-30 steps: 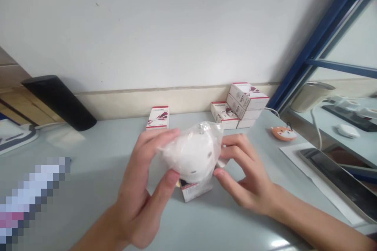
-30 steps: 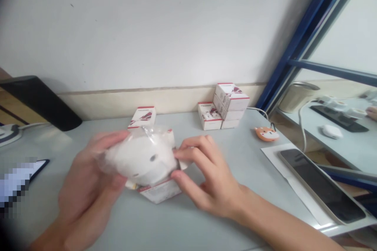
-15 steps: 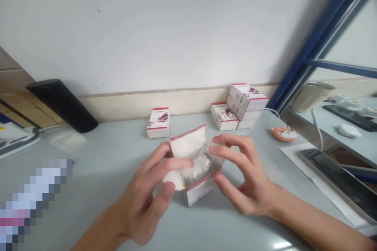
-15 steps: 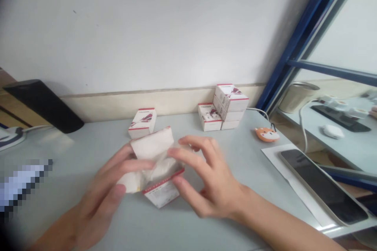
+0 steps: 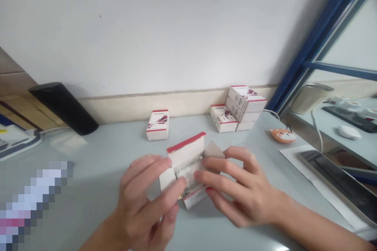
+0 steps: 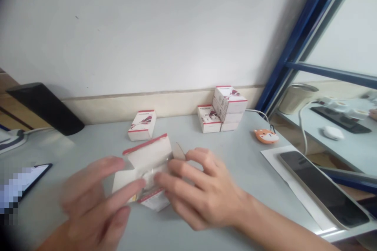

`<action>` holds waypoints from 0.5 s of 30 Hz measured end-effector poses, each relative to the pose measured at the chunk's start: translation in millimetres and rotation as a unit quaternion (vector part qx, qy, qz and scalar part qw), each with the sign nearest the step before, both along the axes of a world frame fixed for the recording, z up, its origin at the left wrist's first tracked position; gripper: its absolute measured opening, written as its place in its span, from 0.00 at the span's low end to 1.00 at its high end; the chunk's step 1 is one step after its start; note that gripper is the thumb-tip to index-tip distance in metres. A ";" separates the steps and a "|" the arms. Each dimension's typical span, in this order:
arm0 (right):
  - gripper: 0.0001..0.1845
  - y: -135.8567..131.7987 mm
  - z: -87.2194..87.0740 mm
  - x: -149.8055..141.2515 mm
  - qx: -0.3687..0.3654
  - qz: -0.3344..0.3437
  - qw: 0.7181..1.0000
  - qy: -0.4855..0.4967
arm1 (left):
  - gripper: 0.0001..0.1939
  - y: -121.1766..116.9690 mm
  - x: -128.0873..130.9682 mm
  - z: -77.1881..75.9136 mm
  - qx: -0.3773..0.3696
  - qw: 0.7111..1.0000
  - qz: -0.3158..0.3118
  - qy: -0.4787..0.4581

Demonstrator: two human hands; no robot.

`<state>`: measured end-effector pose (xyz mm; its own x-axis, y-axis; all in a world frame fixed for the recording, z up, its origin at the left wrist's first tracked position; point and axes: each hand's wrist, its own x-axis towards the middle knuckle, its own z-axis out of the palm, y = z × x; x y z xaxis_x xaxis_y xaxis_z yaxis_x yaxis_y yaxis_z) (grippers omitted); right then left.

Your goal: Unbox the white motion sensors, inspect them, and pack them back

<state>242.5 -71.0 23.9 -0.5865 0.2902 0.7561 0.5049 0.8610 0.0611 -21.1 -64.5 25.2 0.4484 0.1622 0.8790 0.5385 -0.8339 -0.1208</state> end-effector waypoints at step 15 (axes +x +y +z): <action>0.17 40.0 12.0 28.4 0.023 -0.130 0.981 0.140 | 0.17 1.9 3.2 1.8 -0.103 0.990 -0.095 -0.002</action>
<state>270.9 -31.0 36.0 -0.2649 0.3645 0.8927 0.7093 0.7009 -0.0757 -17.9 -62.6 27.0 0.4843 0.2516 0.8379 0.3699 -0.9268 0.0645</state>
